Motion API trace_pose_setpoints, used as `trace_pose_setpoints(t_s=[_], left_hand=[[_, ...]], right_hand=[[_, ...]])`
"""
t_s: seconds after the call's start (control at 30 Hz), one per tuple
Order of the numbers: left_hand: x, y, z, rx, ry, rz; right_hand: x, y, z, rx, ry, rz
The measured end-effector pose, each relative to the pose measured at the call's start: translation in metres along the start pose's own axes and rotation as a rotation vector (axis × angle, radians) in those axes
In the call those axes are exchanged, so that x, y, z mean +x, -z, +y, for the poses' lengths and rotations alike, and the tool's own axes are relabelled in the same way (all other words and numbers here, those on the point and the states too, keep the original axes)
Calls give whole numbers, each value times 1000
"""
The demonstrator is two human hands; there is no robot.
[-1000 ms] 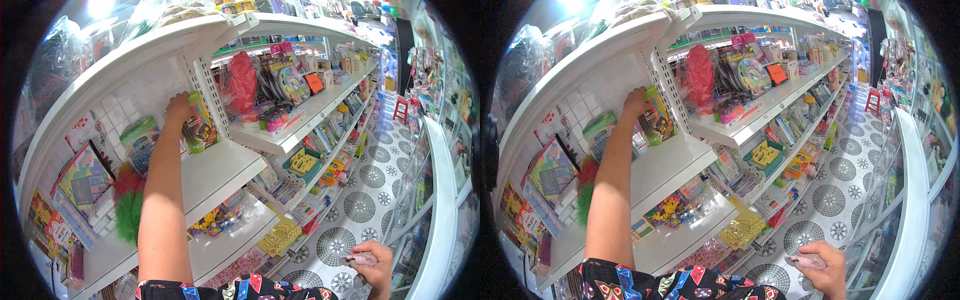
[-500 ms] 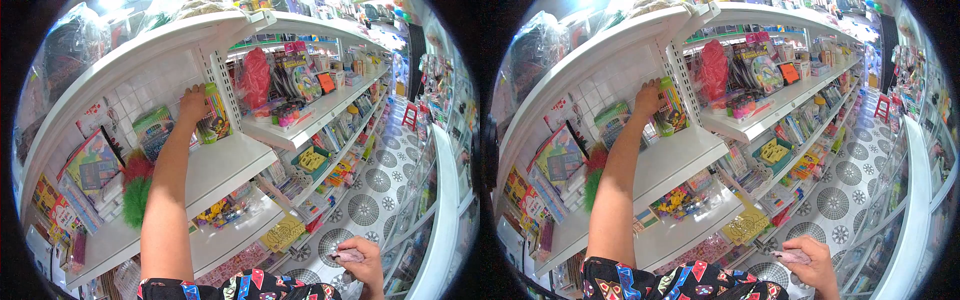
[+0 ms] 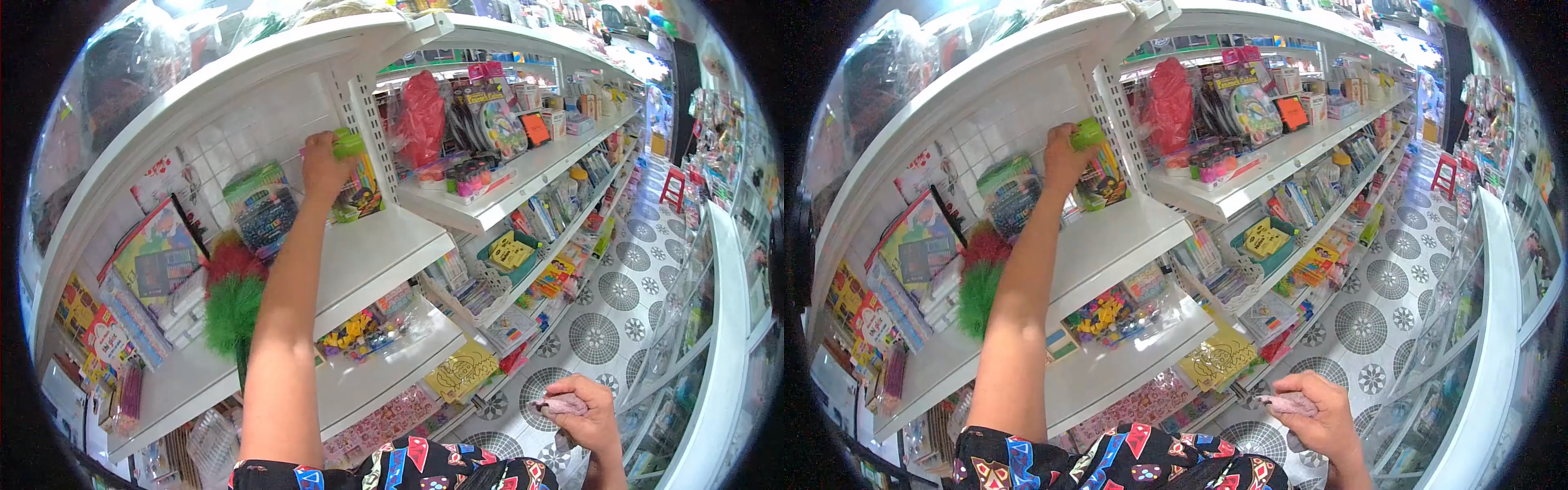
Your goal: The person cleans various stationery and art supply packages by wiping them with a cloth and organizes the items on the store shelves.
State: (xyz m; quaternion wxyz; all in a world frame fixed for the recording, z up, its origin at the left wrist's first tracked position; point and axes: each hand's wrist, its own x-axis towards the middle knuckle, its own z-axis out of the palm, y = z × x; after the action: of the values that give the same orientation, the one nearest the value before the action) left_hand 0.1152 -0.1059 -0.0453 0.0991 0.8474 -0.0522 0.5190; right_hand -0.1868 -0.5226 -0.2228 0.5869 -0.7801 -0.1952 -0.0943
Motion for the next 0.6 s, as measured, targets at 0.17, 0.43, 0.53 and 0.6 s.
trace_pose_setpoints(t_s=[0.17,0.43,0.53,0.6], left_hand=[[-24,18,16,85,82,-152],[-112,82,43,-56,131,-191],[-168,122,65,-213,123,-69],[-203,145,77,-237,145,-103]], right_hand=[[4,-3,4,25,5,-40],[24,-15,8,278,-106,-20],[41,-20,13,399,-159,-1],[59,-27,13,521,-201,33]])
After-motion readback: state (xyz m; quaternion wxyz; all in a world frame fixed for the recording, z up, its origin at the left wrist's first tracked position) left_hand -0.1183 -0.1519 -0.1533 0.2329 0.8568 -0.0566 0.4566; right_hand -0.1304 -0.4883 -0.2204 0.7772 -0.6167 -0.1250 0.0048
